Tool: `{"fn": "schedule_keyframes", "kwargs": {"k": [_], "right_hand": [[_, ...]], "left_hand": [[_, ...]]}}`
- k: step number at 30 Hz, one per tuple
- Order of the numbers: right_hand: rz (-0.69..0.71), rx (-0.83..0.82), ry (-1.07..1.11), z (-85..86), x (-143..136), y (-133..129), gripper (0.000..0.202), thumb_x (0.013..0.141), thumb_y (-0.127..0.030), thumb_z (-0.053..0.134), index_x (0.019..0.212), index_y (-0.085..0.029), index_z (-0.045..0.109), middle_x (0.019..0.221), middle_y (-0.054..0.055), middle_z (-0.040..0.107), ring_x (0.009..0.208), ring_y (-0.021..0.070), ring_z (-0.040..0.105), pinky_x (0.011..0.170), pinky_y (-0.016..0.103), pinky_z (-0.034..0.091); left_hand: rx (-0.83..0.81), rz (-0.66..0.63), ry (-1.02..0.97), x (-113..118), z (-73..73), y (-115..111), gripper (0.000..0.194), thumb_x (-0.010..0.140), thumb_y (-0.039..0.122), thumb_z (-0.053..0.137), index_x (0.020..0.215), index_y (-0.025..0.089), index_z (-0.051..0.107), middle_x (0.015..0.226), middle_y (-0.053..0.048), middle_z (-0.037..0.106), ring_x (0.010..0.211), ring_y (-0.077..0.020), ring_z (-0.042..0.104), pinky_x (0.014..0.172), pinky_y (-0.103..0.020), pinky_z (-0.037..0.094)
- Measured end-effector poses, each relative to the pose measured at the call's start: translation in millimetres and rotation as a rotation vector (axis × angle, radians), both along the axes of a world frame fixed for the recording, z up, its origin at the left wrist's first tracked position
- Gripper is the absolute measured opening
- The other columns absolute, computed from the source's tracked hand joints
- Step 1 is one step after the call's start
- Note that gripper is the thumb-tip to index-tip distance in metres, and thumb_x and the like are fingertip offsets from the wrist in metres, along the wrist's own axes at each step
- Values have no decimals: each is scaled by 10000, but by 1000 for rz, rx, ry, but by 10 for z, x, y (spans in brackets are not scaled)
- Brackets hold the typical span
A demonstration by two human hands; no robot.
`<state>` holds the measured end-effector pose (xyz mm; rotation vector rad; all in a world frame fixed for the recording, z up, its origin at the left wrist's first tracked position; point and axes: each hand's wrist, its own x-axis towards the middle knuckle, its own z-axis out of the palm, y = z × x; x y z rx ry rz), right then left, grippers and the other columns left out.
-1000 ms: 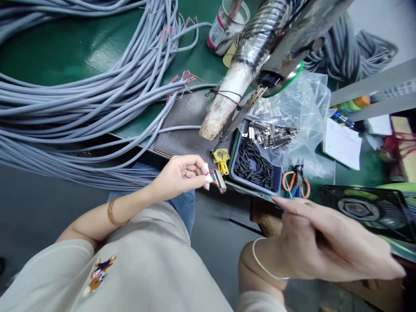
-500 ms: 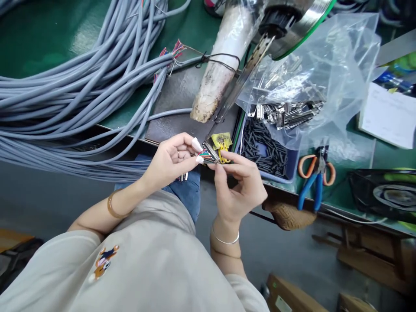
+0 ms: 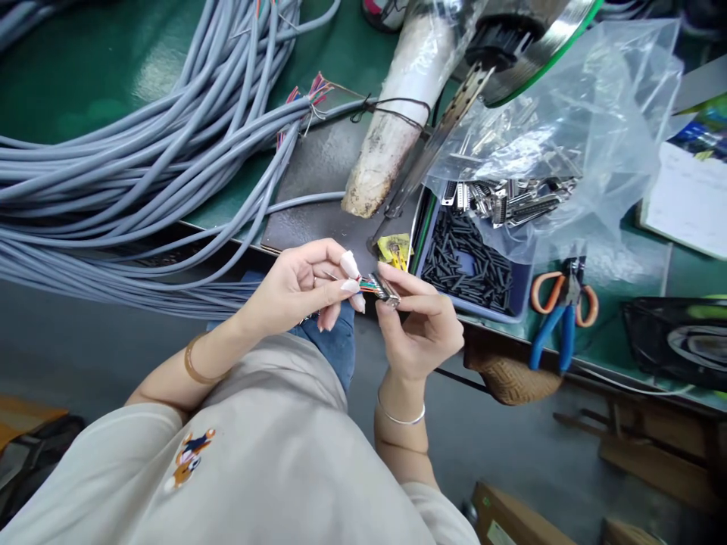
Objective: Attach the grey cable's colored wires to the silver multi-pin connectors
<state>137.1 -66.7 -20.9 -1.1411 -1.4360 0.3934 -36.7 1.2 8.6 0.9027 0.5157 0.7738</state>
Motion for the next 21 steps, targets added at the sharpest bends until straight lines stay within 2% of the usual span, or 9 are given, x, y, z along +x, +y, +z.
{"fn": "schedule_keyframes", "kwargs": {"k": [2,4,7,10,12,14,17,19,21], "right_hand": [[3,5,9,-13,-16,11,200,874,-80,713,951,-239,620,1072,19,792,963,177,774,839,345,635],[-27,1,23,12,-38,12,201,881,-93,714,967,-246,616,936,-17,760,863,148,757,783,306,618],[-67,-115,101,129,-57,6,156,901,-144,717,930,-246,602,823,-50,689,696,96,692,618,216,570],[21,-290,201,264,-51,20,131,950,-218,681,883,-241,569,746,-80,640,498,55,585,444,169,476],[15,-337,177,299,-43,39,131,958,-248,676,880,-239,571,732,-89,625,476,54,589,432,166,478],[-115,-304,76,272,-41,54,118,941,-251,703,893,-237,595,771,-81,641,542,62,653,499,170,532],[-326,-162,-46,156,-35,54,72,940,-221,699,965,-246,635,810,-72,692,552,62,668,515,175,536],[-396,-60,-90,82,-22,43,101,939,-197,693,1009,-259,655,784,-74,705,500,61,627,458,186,497],[-399,15,-143,41,-8,34,132,917,-167,708,999,-263,672,778,-68,703,536,79,630,449,205,490]], "left_hand": [[43,-17,15,-30,9,-10,260,864,332,810,906,153,627,717,-11,747,433,-63,604,417,-151,484],[167,-19,51,-60,15,-19,163,886,273,784,900,145,685,756,-29,759,506,-71,636,461,-154,504],[520,-1,142,-88,2,-30,35,906,172,739,882,148,749,828,-62,782,699,-119,718,634,-199,577],[829,110,244,-59,-54,-57,87,931,131,678,901,160,754,887,-82,792,816,-151,741,767,-248,591],[876,222,277,-6,-109,-84,91,933,134,662,904,170,741,895,-76,791,831,-154,740,768,-249,588],[758,285,283,54,-161,-105,50,919,162,688,882,169,721,852,-55,781,767,-135,728,718,-229,584],[357,251,253,117,-203,-99,123,900,259,735,870,154,677,743,-17,730,536,-76,634,511,-175,518],[141,214,210,128,-203,-66,209,876,322,762,869,152,642,681,5,693,441,-56,573,419,-157,465],[40,182,174,122,-187,-26,268,842,352,795,854,153,616,665,5,691,420,-55,568,391,-149,451]]}}
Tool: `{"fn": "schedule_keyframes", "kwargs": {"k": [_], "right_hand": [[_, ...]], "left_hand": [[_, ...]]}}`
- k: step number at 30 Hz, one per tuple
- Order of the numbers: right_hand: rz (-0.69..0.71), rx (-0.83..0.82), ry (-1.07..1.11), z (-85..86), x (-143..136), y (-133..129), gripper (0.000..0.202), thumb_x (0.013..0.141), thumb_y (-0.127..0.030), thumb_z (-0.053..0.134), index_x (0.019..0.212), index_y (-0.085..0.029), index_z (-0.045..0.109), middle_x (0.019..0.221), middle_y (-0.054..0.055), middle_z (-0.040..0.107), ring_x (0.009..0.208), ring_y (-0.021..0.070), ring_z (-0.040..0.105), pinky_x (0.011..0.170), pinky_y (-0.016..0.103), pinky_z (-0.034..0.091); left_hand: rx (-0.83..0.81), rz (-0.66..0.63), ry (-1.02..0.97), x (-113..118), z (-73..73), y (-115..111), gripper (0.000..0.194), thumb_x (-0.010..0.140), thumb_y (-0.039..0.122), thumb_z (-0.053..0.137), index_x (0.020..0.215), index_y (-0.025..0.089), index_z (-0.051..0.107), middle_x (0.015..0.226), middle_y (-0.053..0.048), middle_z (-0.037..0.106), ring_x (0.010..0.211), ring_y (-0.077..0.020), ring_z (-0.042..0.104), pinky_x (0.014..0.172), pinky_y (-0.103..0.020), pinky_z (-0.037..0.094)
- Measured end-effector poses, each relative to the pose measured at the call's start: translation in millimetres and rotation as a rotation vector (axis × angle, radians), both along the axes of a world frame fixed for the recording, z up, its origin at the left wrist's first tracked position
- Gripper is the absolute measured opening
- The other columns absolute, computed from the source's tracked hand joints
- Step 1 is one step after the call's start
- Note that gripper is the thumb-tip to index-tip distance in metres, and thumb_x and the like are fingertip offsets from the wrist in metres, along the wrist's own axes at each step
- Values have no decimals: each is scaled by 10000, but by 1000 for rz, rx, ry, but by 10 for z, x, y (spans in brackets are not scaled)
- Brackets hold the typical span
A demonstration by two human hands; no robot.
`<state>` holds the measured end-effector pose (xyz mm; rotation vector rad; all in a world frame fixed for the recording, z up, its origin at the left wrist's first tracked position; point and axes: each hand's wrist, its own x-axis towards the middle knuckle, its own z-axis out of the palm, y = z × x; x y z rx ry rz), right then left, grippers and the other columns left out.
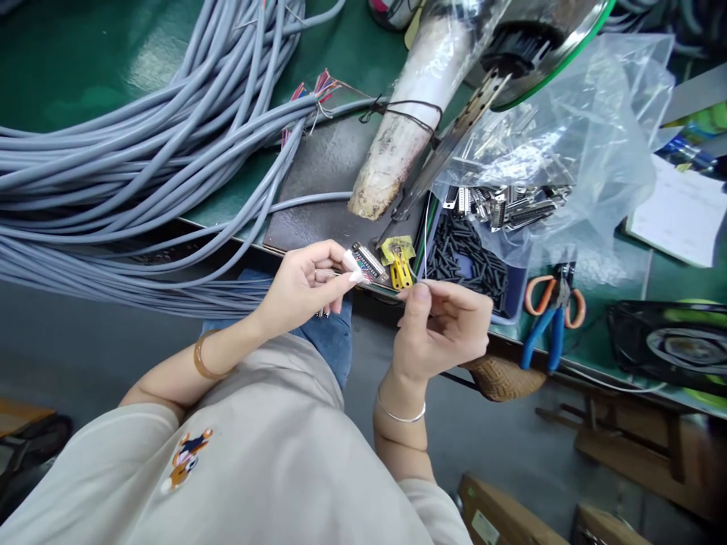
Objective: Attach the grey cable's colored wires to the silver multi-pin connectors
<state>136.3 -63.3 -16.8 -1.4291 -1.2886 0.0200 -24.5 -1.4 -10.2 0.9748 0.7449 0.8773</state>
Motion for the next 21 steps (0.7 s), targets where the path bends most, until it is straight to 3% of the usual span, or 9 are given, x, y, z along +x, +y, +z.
{"fn": "schedule_keyframes", "kwargs": {"k": [4,7,14,21], "right_hand": [[138,-19,-103,3,-5,13,146,885,-119,721,958,-238,681,967,-1,756,880,164,744,692,299,631],[205,-55,-103,12,-38,38,155,883,-112,723,966,-236,680,1043,19,775,965,180,754,828,351,647],[202,-21,-100,-23,-65,72,186,869,-76,717,958,-234,676,1041,19,788,950,171,763,832,337,635],[214,-60,-63,-20,-82,20,139,883,-113,707,933,-233,658,1049,29,792,962,190,773,820,353,645]], "left_hand": [[-64,-40,-51,-13,34,44,286,795,311,836,827,153,600,701,-9,726,407,-54,570,369,-147,450],[-60,-13,-49,-5,40,28,277,769,264,857,841,153,614,739,-8,739,412,-55,574,372,-156,462],[17,111,-11,42,-4,16,255,768,264,862,839,155,642,615,51,639,443,-38,557,434,-133,460],[-273,-35,-179,-30,50,118,339,750,355,864,831,157,602,673,15,699,428,-67,582,406,-168,450]]}}
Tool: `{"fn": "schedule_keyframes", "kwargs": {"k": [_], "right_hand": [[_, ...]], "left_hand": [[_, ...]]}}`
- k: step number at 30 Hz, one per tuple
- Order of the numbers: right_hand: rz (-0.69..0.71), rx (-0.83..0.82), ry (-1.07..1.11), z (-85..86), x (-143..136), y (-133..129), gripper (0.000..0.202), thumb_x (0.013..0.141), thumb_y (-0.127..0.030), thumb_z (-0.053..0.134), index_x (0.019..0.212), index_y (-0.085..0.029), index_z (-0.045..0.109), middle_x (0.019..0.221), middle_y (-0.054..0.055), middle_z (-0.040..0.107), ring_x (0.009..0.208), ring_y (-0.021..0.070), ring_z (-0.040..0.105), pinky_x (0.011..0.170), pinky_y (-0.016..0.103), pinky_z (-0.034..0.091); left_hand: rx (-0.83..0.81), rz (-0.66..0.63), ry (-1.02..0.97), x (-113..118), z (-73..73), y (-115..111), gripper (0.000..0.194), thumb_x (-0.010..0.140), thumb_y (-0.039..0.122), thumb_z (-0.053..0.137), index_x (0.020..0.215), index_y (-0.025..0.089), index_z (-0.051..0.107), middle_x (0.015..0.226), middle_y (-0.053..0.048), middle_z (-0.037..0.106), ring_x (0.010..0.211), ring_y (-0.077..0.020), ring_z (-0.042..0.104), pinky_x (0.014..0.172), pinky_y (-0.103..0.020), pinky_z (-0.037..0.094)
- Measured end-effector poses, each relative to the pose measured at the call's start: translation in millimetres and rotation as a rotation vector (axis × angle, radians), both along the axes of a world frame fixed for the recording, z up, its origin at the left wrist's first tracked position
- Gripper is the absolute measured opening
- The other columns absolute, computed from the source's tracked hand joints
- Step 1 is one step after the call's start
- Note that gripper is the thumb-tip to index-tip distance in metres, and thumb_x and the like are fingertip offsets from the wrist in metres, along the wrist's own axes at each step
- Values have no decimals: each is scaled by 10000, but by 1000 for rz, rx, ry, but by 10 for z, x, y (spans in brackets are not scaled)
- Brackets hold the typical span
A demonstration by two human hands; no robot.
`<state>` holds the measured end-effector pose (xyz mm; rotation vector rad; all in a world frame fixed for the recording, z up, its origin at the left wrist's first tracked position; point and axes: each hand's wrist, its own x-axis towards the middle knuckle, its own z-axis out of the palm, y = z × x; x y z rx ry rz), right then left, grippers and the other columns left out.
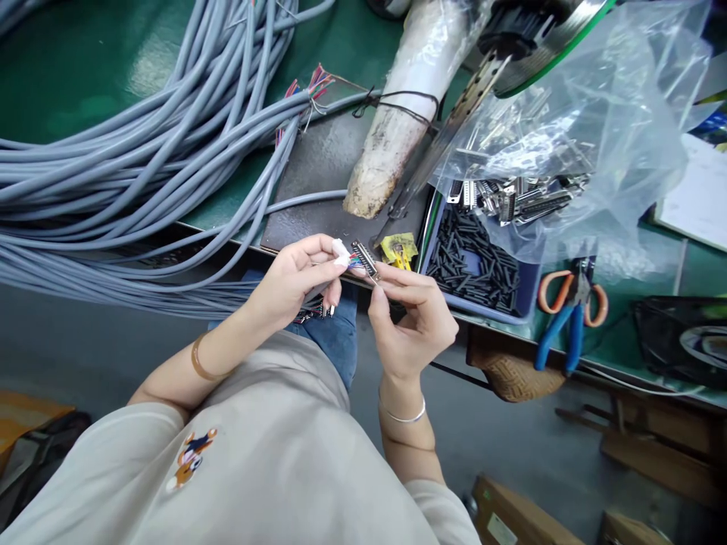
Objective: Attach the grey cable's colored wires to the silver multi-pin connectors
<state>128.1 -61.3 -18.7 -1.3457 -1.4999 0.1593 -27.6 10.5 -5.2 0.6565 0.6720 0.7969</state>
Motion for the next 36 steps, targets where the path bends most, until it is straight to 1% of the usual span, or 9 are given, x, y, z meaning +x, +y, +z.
{"fn": "schedule_keyframes", "kwargs": {"k": [3,8,13,18,22,27,30,33,36], "right_hand": [[12,-10,30,28,-20,-24,153,872,-104,714,926,-233,652,1058,31,794,960,183,772,816,343,643],[23,-28,39,51,-34,-32,134,883,-125,705,923,-239,647,1053,33,797,942,189,777,801,355,649],[35,-5,29,74,-62,-56,156,869,-109,715,913,-241,645,1035,29,802,923,191,780,780,353,650],[46,48,-8,103,-116,-79,196,845,-80,730,925,-241,652,1047,27,806,883,175,778,743,332,646],[42,61,-21,95,-102,-74,194,848,-83,730,932,-240,652,1053,30,805,897,178,781,753,334,652],[35,12,66,73,-34,-65,176,882,-111,710,980,-243,649,1024,28,804,932,197,790,779,357,664],[14,6,102,53,-22,-48,183,882,-107,710,991,-240,650,1030,30,804,948,196,787,802,358,663],[-28,47,-23,27,-22,-19,179,872,-104,717,957,-247,650,1054,28,806,936,189,785,807,348,656],[-57,77,-126,-1,-5,12,179,866,-103,715,930,-251,638,1072,27,805,932,187,785,798,338,656]], "left_hand": [[-61,-44,-47,-47,24,12,310,730,303,862,829,159,605,717,9,706,435,-62,571,397,-172,425],[-44,-27,-48,-85,-9,-4,192,708,233,795,813,165,650,705,13,670,457,-61,534,402,-181,383],[-19,-39,-115,-109,-59,1,131,594,140,721,676,164,621,794,-6,707,450,-56,519,407,-201,353],[-33,-61,-143,-151,-59,11,111,579,145,704,629,161,607,758,-11,689,427,-57,492,411,-210,315],[-3,-63,-160,-163,-63,2,153,607,170,765,676,155,630,789,-11,681,449,-55,521,418,-200,349],[107,-40,-30,-115,-84,-51,287,679,281,889,755,157,641,831,-20,698,501,-45,548,422,-165,419],[198,44,76,-54,-79,-85,311,677,278,915,775,156,647,849,-19,717,516,-28,538,450,-147,439],[285,145,171,16,-59,-93,298,708,301,899,770,154,648,878,-27,729,556,-30,557,506,-150,473],[359,197,238,81,-39,-77,239,757,285,847,760,154,647,873,-33,722,647,-66,626,593,-174,533]]}}
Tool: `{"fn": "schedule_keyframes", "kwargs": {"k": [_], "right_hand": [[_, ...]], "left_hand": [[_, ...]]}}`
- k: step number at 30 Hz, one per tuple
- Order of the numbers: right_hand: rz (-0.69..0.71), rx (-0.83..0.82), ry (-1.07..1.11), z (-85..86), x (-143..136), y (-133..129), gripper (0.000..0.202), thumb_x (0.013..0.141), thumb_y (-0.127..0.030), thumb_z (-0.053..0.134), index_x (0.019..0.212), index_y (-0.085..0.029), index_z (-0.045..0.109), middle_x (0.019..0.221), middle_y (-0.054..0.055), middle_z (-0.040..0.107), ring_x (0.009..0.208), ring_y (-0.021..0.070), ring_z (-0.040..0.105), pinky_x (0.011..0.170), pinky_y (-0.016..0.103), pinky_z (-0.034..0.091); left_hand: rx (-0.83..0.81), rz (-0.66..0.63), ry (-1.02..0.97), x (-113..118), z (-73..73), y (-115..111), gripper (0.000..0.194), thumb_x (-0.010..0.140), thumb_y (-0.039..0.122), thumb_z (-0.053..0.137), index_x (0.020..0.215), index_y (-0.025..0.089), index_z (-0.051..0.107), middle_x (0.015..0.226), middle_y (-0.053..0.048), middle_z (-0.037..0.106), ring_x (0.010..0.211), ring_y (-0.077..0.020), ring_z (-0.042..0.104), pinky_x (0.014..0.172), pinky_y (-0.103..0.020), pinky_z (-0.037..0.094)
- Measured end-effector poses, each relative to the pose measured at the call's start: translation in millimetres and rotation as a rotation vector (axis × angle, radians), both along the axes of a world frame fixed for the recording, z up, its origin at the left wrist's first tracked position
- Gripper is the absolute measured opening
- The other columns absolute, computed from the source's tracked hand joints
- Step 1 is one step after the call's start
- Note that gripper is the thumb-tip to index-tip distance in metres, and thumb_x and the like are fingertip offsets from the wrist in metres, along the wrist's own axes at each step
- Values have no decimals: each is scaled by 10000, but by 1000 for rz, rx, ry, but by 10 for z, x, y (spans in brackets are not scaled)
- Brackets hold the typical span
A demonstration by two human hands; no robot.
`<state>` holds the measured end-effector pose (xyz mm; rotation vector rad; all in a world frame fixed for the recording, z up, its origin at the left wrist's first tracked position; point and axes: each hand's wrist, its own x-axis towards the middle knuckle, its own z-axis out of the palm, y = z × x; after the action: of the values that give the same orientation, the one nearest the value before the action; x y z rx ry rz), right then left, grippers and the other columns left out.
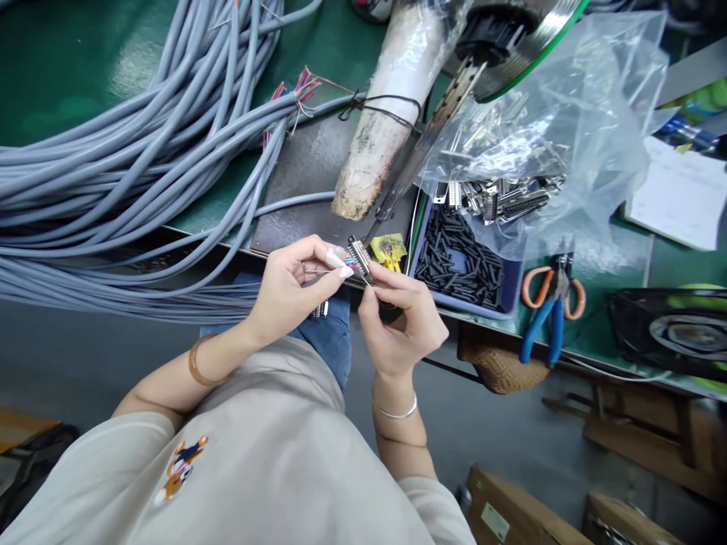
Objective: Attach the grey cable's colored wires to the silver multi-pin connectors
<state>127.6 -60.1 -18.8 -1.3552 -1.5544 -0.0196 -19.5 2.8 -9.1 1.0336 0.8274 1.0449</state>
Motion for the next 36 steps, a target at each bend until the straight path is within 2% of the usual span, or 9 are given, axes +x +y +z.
{"fn": "schedule_keyframes", "kwargs": {"k": [4,6,12,21,27,29,32,34,36], "right_hand": [[35,-21,36,-28,42,34,179,875,-101,693,936,-252,618,1111,39,792,971,193,778,796,346,667],[55,-31,64,-31,54,50,179,877,-95,685,936,-249,616,1114,43,787,988,196,773,803,353,669],[49,-18,59,-6,56,111,161,892,-116,684,950,-254,624,1098,31,789,969,208,778,787,375,669],[71,-21,126,4,56,176,173,885,-100,696,951,-249,638,1104,37,784,973,205,773,777,376,677],[66,-19,135,-1,47,178,165,883,-107,705,942,-249,646,1104,31,787,966,198,775,779,368,673],[62,-44,161,5,61,174,136,896,-128,701,942,-245,648,1084,31,791,964,201,779,789,373,670],[45,-85,185,41,103,152,119,910,-135,697,944,-241,655,978,14,800,913,192,788,758,343,657],[41,-65,121,79,127,128,143,888,-122,727,936,-242,666,961,8,805,882,181,788,689,299,633],[51,-28,16,113,134,104,184,850,-108,771,938,-240,677,1017,14,811,879,173,785,651,274,613]], "left_hand": [[122,70,66,64,9,24,144,777,213,782,752,157,652,836,-26,707,805,-121,697,746,-223,591],[166,103,88,85,10,27,116,777,181,760,746,159,651,846,-26,712,834,-125,706,774,-227,593],[197,176,184,113,25,30,102,769,167,736,755,170,636,901,-31,732,774,-114,681,699,-217,567],[161,126,116,87,10,89,127,794,227,759,773,178,644,891,-29,724,822,-128,705,750,-240,592],[195,180,144,107,26,72,123,785,198,770,756,169,654,887,-29,729,791,-112,692,714,-213,574],[138,140,103,94,35,93,169,771,233,809,751,165,656,874,-30,726,758,-101,679,691,-203,566],[-21,4,8,50,40,136,303,735,345,878,746,154,643,847,-29,723,591,-52,590,543,-173,499],[-106,-76,-45,18,39,152,367,699,376,914,737,146,630,841,-28,725,509,-21,513,462,-158,433],[-152,-141,-71,-6,39,148,395,655,361,948,729,139,630,831,-26,724,495,-14,501,443,-150,412]]}}
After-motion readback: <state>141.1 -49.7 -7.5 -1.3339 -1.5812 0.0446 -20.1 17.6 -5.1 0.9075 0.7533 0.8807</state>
